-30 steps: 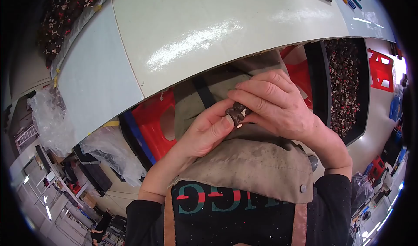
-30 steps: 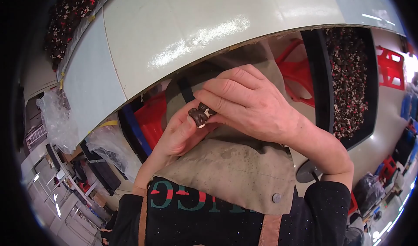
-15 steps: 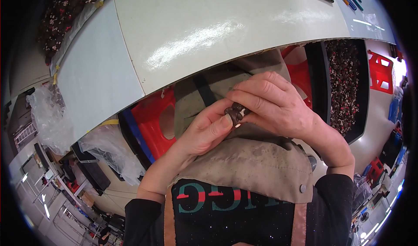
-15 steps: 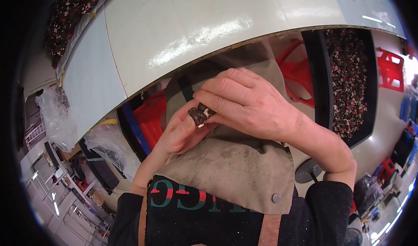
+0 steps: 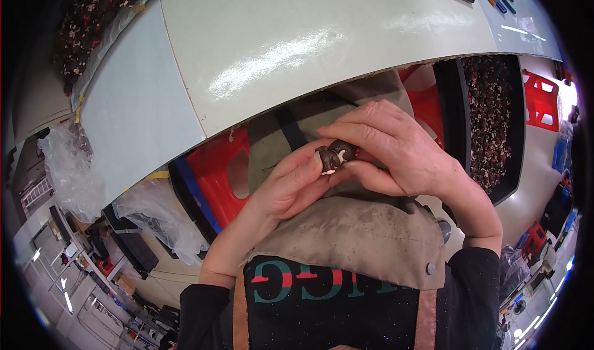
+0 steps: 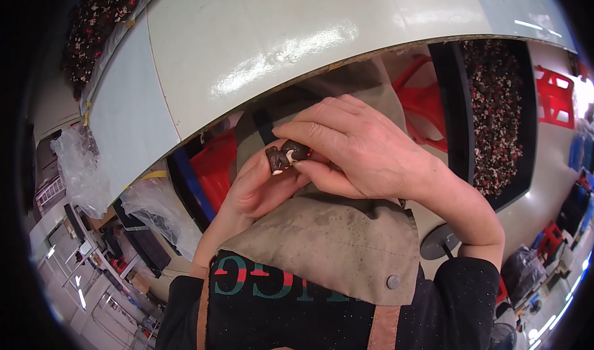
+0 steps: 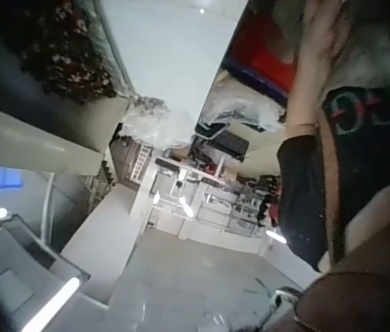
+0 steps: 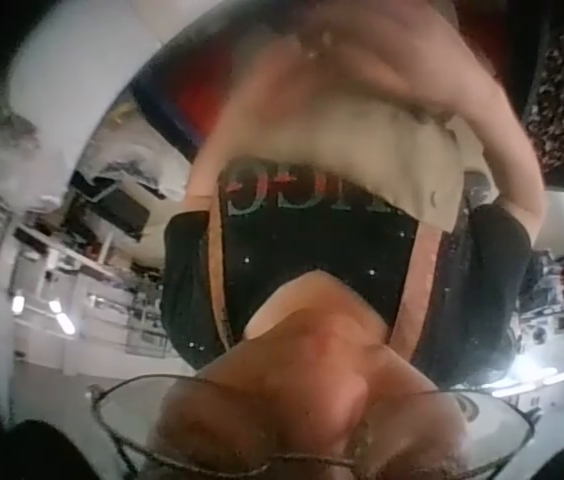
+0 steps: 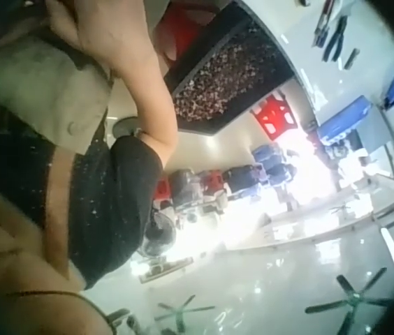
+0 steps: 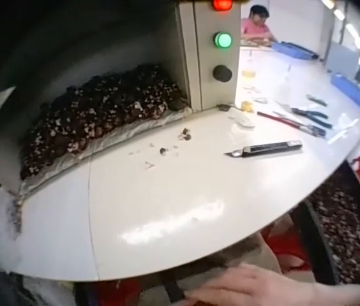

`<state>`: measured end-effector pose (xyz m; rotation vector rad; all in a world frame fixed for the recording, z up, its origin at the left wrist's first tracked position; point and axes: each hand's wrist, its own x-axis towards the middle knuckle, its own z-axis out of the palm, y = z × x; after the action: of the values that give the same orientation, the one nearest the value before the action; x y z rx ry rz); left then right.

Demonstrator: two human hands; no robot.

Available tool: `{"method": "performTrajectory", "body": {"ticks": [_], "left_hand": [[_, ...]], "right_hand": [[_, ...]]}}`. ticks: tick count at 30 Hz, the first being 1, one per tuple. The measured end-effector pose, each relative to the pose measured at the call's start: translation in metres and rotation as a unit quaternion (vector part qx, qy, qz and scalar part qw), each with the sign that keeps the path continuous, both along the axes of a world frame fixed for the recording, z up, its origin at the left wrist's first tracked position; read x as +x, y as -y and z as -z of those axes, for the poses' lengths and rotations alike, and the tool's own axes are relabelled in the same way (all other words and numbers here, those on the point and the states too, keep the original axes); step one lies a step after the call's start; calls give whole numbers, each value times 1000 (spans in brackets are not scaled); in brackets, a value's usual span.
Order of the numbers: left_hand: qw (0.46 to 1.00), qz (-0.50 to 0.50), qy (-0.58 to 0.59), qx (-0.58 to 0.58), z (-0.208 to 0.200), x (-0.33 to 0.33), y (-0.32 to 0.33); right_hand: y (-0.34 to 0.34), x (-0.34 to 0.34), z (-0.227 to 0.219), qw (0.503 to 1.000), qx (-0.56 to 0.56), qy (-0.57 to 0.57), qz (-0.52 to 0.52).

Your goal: Assembling small toy figures by gluing components together at a factory workbench.

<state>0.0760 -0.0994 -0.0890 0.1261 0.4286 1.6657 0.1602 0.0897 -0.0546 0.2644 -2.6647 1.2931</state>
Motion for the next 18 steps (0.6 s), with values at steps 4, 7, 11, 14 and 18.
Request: {"method": "performTrajectory", "body": {"ticks": [4, 7, 11, 14, 18], "left_hand": [[999, -7, -26, -30, -4, 1, 0], [998, -10, -34, -47, -3, 2, 2], [998, -13, -52, -46, -3, 4, 3], [996, -15, -62, -64, -6, 5, 4], [991, -27, -76, -105, -7, 6, 5]], "right_hand": [[-1, 0, -2, 1000, 14, 3, -2], [-3, -1, -6, 999, 29, 18, -8], [-1, -2, -7, 998, 51, 33, -25], [7, -3, -9, 996, 65, 55, -22], [13, -5, -5, 998, 38, 54, -8]]}}
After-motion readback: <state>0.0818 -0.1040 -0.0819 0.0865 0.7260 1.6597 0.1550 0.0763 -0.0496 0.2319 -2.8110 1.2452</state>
